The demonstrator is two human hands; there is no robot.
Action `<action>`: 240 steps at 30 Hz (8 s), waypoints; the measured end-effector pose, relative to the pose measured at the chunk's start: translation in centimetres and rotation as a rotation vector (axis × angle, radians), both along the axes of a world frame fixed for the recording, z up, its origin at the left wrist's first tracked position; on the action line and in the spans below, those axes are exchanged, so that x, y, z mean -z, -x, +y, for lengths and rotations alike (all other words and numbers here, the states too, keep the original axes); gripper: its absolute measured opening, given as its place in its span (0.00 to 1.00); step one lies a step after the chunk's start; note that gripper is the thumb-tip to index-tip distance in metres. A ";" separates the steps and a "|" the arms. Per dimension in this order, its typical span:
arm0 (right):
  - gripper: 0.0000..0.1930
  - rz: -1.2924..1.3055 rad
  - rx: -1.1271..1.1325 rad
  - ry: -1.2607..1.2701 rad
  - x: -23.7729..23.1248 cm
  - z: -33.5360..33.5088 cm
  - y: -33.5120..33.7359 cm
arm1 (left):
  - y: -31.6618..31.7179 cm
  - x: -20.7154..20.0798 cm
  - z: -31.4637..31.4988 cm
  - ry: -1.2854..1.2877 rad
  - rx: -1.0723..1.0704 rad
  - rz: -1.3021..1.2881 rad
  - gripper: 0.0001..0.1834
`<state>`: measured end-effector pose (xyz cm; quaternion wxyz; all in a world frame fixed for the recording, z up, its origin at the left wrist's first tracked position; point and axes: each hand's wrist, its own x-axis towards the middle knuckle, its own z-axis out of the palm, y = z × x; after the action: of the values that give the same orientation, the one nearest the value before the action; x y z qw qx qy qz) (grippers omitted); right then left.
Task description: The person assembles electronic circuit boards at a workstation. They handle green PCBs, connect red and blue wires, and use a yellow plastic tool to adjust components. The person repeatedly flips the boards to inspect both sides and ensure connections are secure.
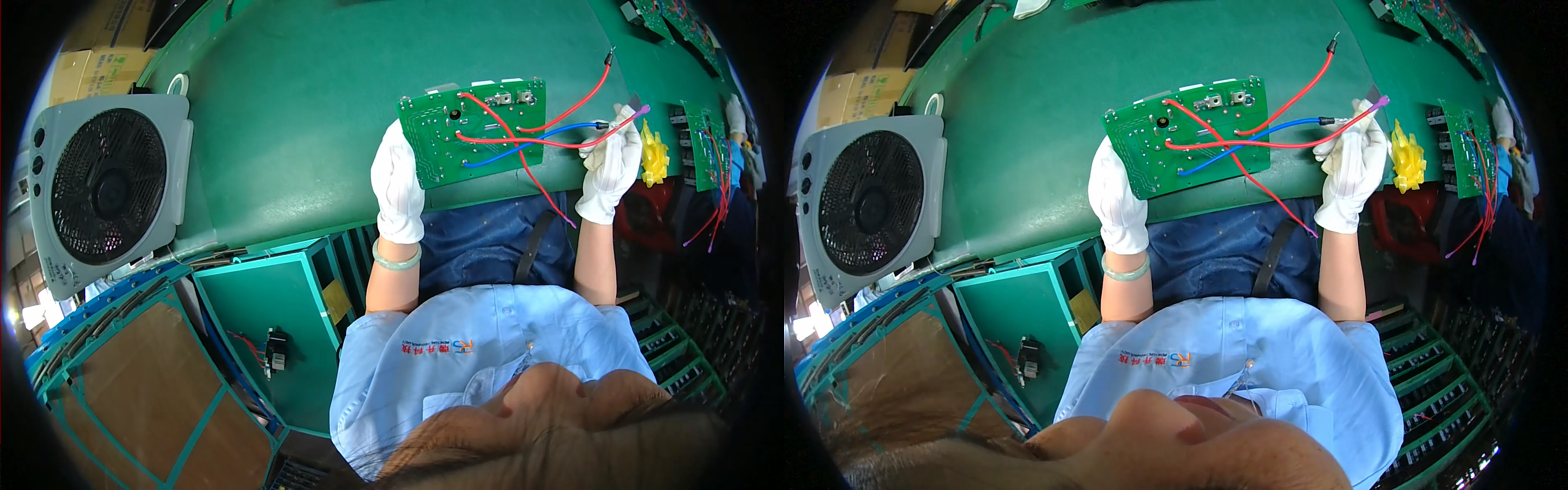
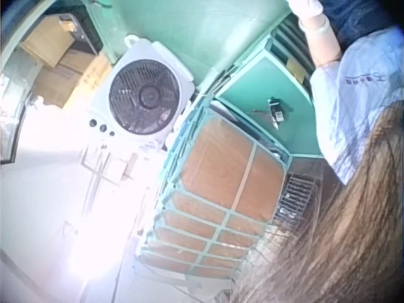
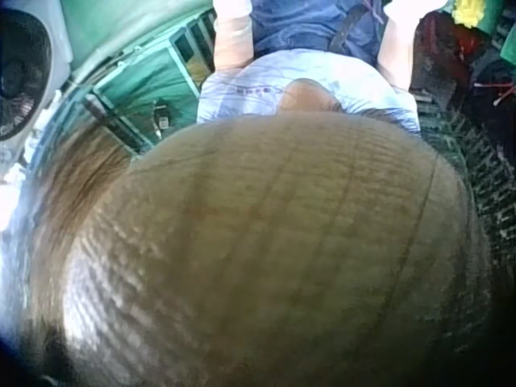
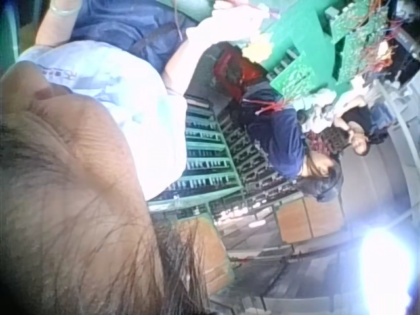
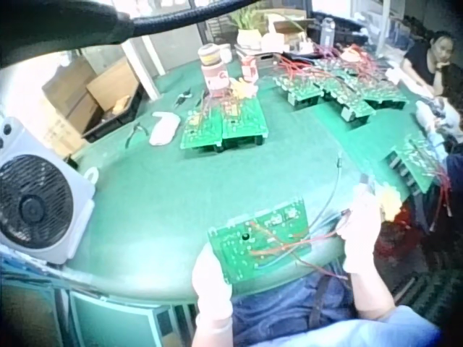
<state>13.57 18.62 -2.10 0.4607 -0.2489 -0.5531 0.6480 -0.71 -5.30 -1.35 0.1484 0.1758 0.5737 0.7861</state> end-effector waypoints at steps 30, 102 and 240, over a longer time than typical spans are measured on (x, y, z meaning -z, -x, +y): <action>0.20 -0.412 -0.278 -1.316 -6.2 -1.2 2.5 | 0.2 -0.9 0.1 -0.046 0.090 -0.208 0.23; 0.16 -0.370 -0.262 -0.342 -2.8 -0.4 -3.3 | 0.0 -1.0 0.1 -0.030 0.070 -0.180 0.20; 0.20 -0.431 -0.269 -1.211 -9.1 -4.9 2.2 | 0.6 -1.2 1.5 -0.109 0.089 -0.295 0.18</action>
<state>11.34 13.70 6.99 0.3131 0.0016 -0.9263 0.2097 -1.35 -3.75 -0.11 0.2559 0.0913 0.4937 0.8261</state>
